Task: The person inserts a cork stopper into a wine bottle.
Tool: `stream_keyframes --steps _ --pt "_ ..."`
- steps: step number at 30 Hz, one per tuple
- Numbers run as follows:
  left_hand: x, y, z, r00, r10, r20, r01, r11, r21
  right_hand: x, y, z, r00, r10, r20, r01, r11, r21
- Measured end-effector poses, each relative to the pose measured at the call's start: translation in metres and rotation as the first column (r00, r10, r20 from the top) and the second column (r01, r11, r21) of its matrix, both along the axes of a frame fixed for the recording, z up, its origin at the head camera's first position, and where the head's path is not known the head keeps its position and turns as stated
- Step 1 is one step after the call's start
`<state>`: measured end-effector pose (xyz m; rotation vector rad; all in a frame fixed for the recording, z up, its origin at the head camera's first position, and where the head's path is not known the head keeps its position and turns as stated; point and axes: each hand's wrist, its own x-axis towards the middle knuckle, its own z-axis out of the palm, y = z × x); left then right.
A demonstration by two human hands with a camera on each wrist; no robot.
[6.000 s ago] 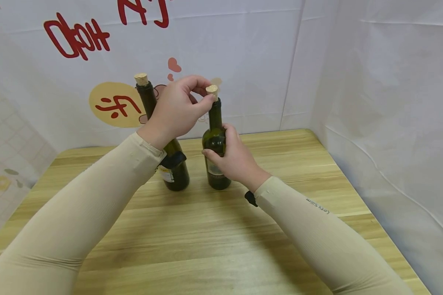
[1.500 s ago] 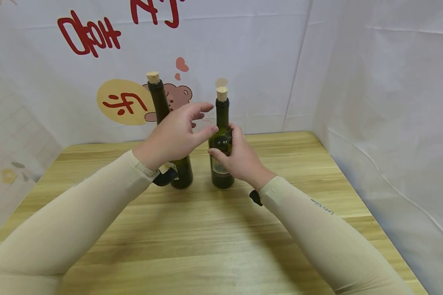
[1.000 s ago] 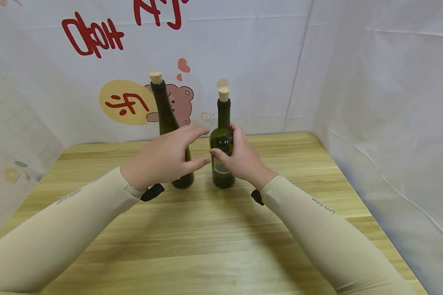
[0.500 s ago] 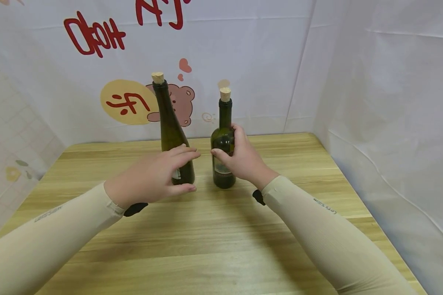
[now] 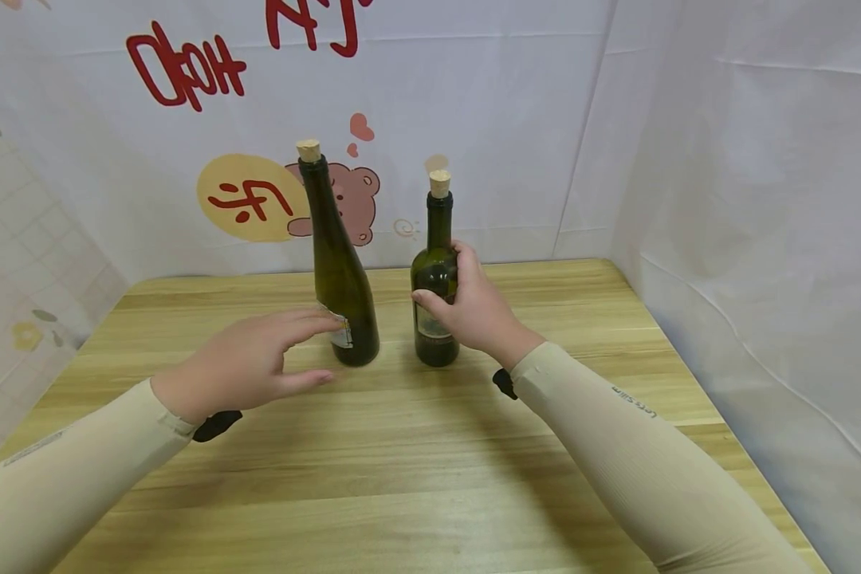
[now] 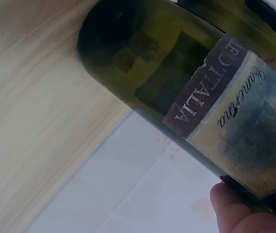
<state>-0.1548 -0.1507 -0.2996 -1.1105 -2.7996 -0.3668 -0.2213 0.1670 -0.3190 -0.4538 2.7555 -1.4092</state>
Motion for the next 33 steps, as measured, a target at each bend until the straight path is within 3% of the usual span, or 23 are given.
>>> stream_keyframes --steps 7,16,23,33 --pt "-0.006 -0.027 -0.008 0.994 0.104 -0.036 -0.106 0.993 -0.049 0.0 0.0 0.0 1.0 0.018 0.002 -0.018 1.0 -0.02" --pt "-0.017 -0.044 -0.02 0.966 0.255 -0.049 -0.26 0.955 -0.143 0.0 0.003 0.001 0.999 0.027 0.023 -0.026 0.999 -0.048" --pt "-0.025 -0.052 -0.028 0.954 0.3 -0.016 -0.298 0.936 -0.189 -0.001 0.002 0.002 0.999 0.001 0.034 0.0 0.999 -0.047" --pt "-0.037 -0.061 -0.05 0.935 0.353 0.036 -0.334 0.911 -0.241 -0.001 0.002 0.003 0.997 0.013 0.07 -0.007 0.996 -0.09"
